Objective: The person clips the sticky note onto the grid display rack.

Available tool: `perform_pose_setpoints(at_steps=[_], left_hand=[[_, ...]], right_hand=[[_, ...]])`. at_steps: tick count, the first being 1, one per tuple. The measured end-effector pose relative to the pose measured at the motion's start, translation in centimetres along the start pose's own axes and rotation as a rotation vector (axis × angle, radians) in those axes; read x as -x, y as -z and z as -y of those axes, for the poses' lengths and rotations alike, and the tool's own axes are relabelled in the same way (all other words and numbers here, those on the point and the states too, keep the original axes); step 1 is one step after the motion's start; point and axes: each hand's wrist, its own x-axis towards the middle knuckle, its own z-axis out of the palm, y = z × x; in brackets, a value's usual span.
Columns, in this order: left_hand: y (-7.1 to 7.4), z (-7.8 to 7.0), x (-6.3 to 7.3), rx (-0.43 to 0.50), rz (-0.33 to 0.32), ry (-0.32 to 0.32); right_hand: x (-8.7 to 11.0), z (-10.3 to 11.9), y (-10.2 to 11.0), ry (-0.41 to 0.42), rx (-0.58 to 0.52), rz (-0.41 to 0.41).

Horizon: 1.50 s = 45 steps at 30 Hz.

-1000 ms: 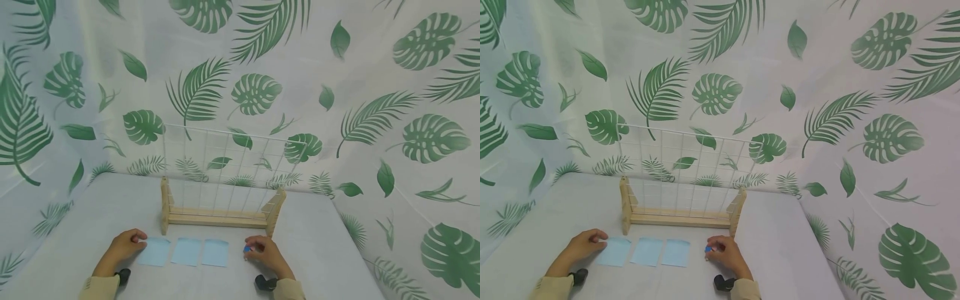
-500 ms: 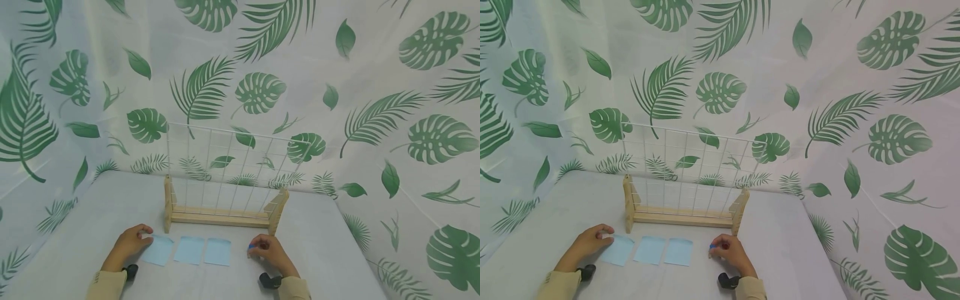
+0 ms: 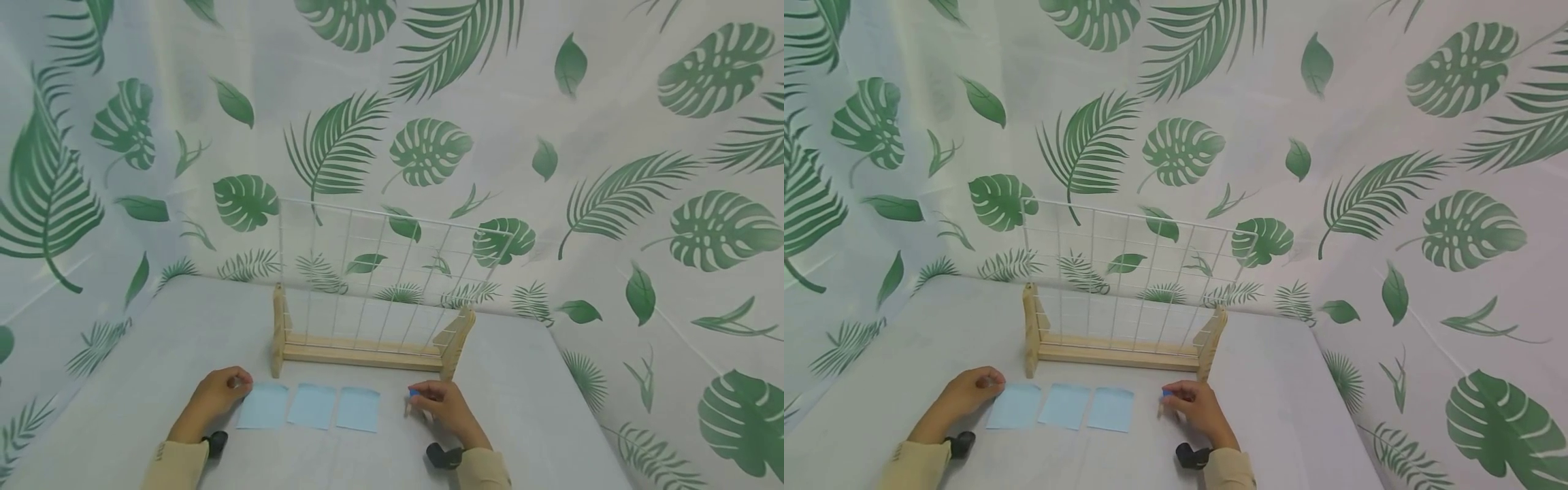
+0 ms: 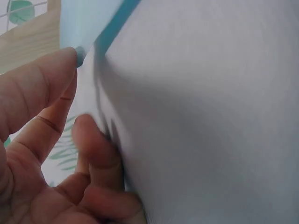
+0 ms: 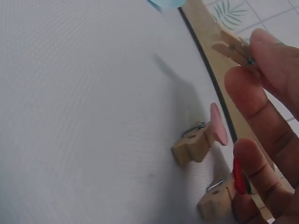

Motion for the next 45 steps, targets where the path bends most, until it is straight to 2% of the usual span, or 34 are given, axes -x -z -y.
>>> perform_pose_setpoints(at_steps=[5, 11, 22, 30, 40, 45], left_hand=[[0.8, 0.1, 0.1, 0.036, 0.032, -0.016], [1.9, 0.1, 0.4, 0.055, 0.042, -0.037], [2.9, -0.3, 0.6, 0.113, 0.052, -0.053], [3.4, -1.2, 1.1, 0.198, 0.023, -0.093], [3.8, -2.6, 1.7, 0.211, 0.003, -0.109], [4.4, -3.6, 2.1, 0.226, -0.002, -0.141]], right_hand=[[0.0, 0.9, 0.6, -0.006, 0.038, -0.058], [-0.4, 2.6, 1.5, 0.058, 0.077, -0.104], [-0.7, 4.8, 2.4, 0.095, 0.069, -0.101], [-1.0, 5.4, 2.9, 0.109, 0.025, -0.072], [-1.1, 6.7, 3.6, 0.129, 0.062, -0.092], [-1.1, 7.4, 3.9, 0.132, 0.057, -0.097]])
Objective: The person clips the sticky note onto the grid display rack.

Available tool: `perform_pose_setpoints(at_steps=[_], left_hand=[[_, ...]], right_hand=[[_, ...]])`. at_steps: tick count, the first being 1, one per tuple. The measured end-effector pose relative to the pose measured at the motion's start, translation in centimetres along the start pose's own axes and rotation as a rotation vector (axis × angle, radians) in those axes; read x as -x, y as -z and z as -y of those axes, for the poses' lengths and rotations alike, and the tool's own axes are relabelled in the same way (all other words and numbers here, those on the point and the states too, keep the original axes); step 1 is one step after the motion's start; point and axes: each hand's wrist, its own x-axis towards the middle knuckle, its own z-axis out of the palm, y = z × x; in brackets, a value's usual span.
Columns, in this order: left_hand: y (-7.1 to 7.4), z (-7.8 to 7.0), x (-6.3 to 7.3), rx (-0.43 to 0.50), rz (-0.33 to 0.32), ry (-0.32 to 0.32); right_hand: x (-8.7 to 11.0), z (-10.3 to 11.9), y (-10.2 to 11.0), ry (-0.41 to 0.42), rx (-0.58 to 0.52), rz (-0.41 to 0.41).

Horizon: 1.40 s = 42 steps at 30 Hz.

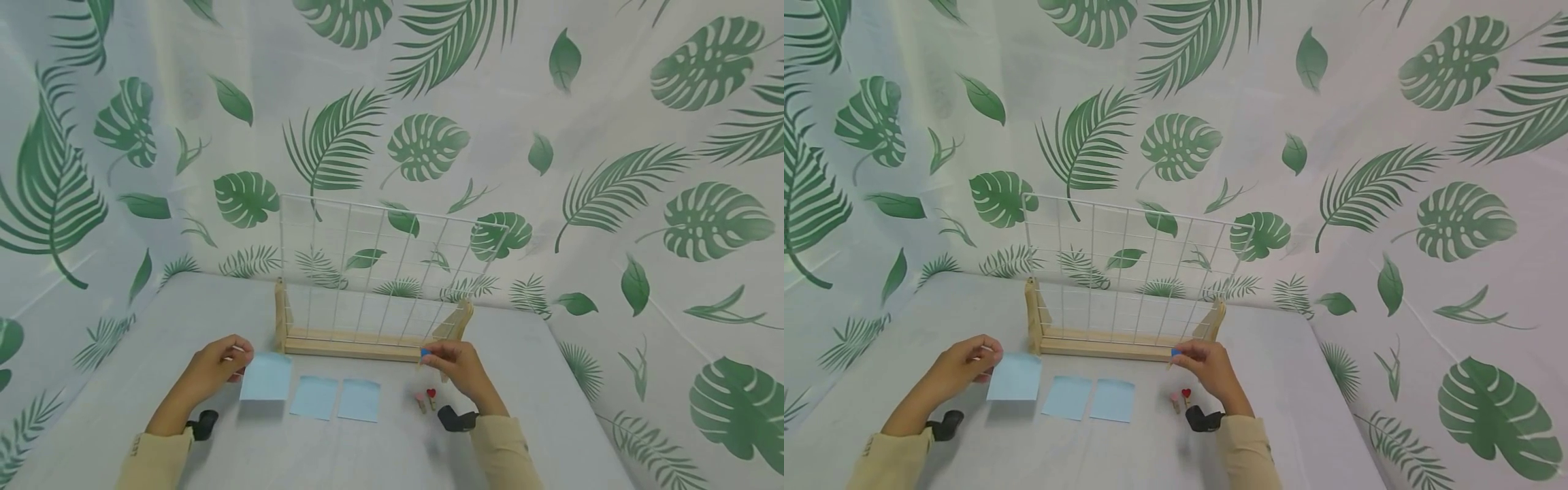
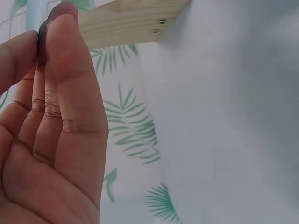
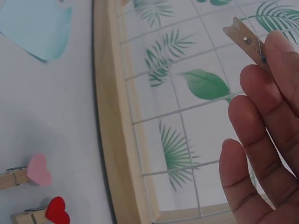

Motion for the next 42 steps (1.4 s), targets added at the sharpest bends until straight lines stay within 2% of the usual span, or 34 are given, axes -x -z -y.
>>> perform_pose_setpoints(at_steps=[7, 17, 29, 35, 42], left_hand=[[0.3, -0.9, 0.1, 0.017, -0.023, -0.020], [0.1, -2.2, 0.1, 0.013, -0.087, -0.045], [0.1, -3.4, 0.0, 0.041, -0.160, -0.102], [0.2, -4.0, -0.1, 0.039, -0.173, -0.139], [0.0, -4.8, -0.3, 0.048, -0.176, -0.128]], right_hand=[[-0.4, 0.6, 0.2, 0.001, -0.025, 0.026], [-0.8, 1.4, 0.3, 0.022, -0.021, 0.008], [-1.7, 3.0, 0.7, 0.099, -0.025, -0.012], [-2.0, 3.7, 0.8, 0.116, -0.049, -0.017], [-2.3, 4.2, 0.9, 0.114, -0.054, -0.020]])
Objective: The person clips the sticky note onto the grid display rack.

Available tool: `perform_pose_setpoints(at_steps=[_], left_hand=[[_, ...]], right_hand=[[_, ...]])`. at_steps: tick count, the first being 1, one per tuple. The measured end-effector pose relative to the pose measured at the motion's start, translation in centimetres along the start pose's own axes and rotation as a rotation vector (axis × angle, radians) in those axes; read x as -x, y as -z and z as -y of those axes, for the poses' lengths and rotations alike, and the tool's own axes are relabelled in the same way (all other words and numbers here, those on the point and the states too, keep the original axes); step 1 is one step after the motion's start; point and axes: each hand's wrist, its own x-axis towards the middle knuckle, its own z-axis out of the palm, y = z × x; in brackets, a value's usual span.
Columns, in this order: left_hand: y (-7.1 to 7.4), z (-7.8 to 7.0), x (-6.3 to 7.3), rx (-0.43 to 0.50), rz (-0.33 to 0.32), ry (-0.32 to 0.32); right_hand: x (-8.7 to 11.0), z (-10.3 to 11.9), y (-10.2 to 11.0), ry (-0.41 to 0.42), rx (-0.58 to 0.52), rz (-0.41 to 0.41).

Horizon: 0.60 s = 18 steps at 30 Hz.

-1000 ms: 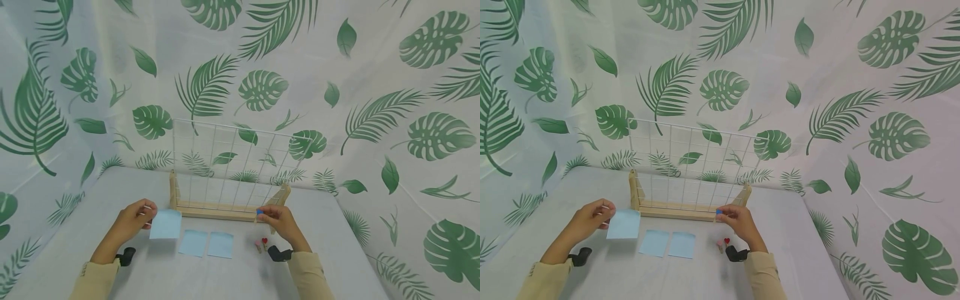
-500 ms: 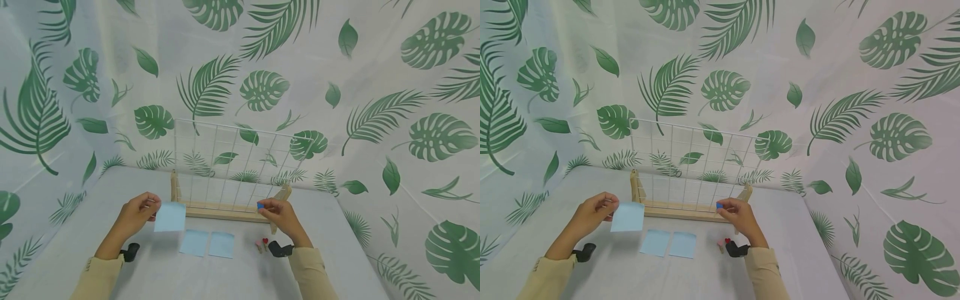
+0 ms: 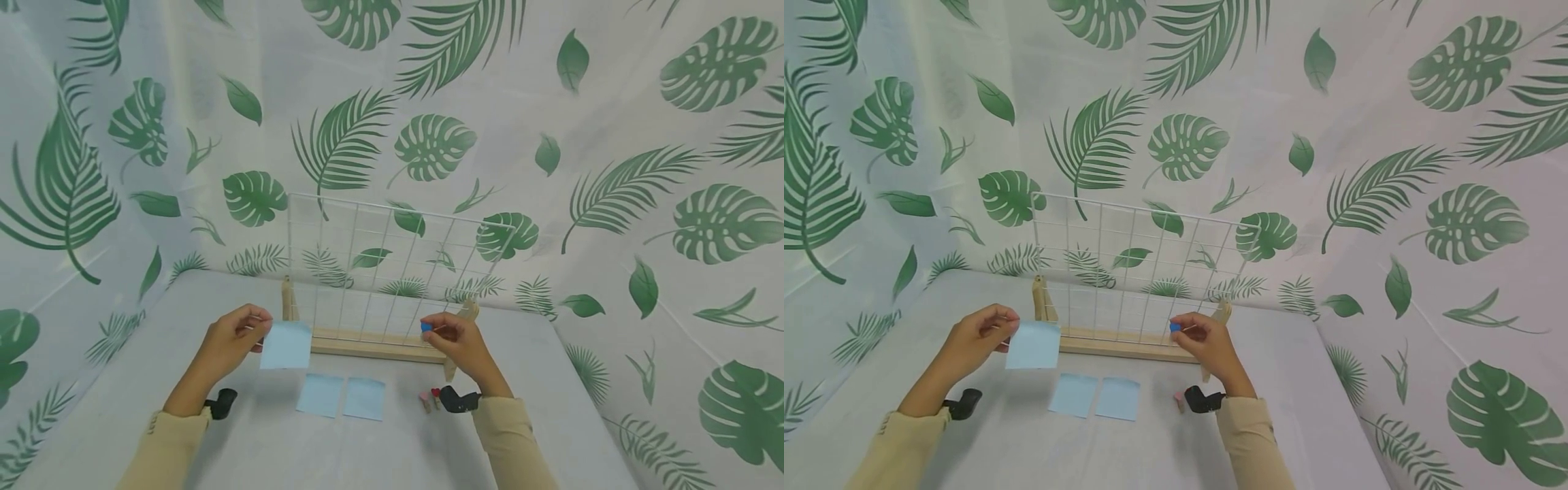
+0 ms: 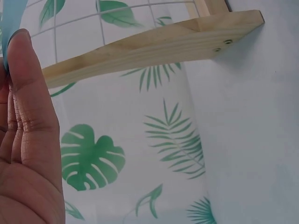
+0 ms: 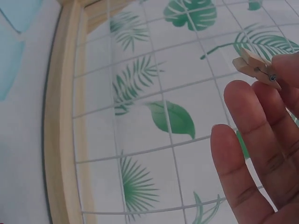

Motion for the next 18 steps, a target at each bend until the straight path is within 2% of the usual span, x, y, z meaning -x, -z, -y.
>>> perform_pose_setpoints(at_steps=[7, 13, 18], left_hand=[[-0.3, -0.7, -0.2, 0.015, 0.000, -0.042], [-0.5, -1.0, -0.5, 0.037, -0.014, -0.088], [-0.5, -1.3, -0.9, 0.031, -0.030, -0.102]], right_hand=[[-0.5, 0.5, 0.1, -0.008, -0.035, 0.005], [-0.9, 0.7, -0.1, 0.011, -0.051, 0.018], [-1.4, 1.0, -0.1, 0.043, -0.076, 0.031]])
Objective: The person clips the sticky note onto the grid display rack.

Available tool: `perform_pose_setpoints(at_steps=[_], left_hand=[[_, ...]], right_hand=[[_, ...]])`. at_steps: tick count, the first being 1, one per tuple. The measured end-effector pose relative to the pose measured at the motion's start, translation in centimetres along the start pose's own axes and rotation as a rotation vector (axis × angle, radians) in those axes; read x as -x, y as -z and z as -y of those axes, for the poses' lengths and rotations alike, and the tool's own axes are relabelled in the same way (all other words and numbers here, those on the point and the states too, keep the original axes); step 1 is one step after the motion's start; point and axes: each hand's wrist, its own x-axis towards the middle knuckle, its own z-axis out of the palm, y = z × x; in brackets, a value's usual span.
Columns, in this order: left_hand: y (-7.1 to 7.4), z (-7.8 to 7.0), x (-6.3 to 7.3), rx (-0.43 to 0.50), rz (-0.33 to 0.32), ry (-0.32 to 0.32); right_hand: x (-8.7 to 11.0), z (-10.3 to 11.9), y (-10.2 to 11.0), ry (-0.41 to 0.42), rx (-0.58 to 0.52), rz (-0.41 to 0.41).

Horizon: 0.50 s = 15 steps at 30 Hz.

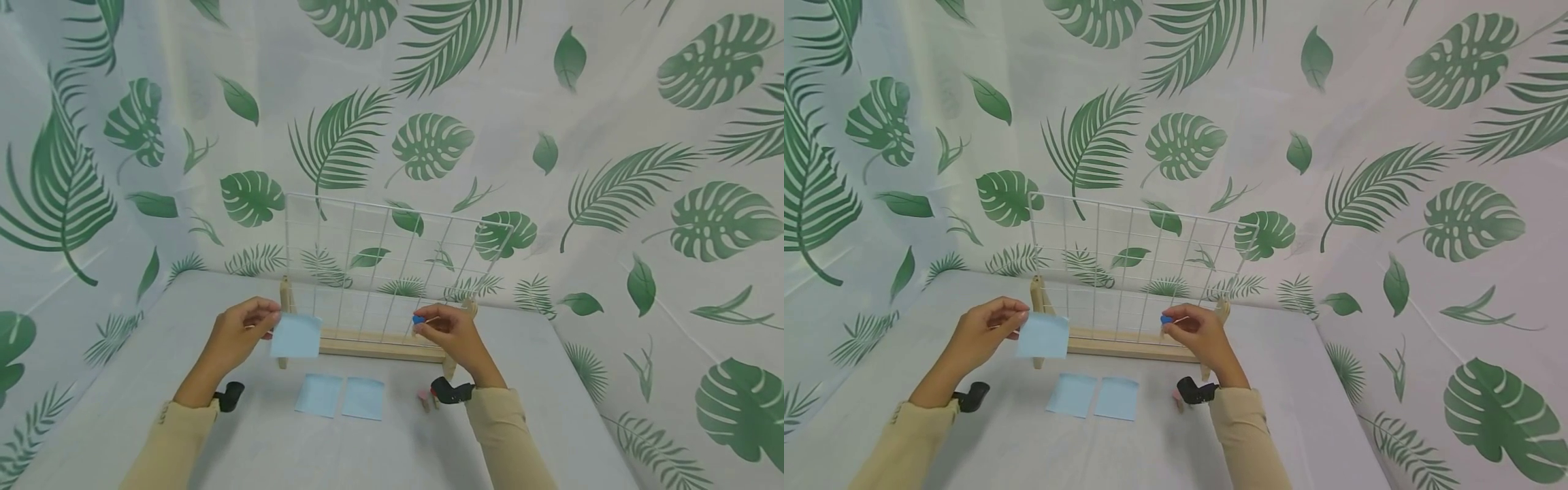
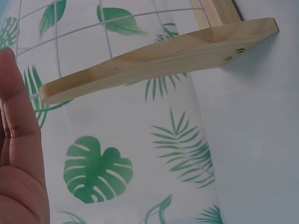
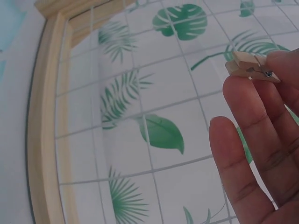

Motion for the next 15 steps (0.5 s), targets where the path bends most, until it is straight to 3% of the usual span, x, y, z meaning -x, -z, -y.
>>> perform_pose_setpoints(at_steps=[15], left_hand=[[0.3, -1.1, -0.9, -0.030, -0.047, -0.016]], right_hand=[[-0.9, 1.4, 0.2, 0.006, -0.015, 0.005]])
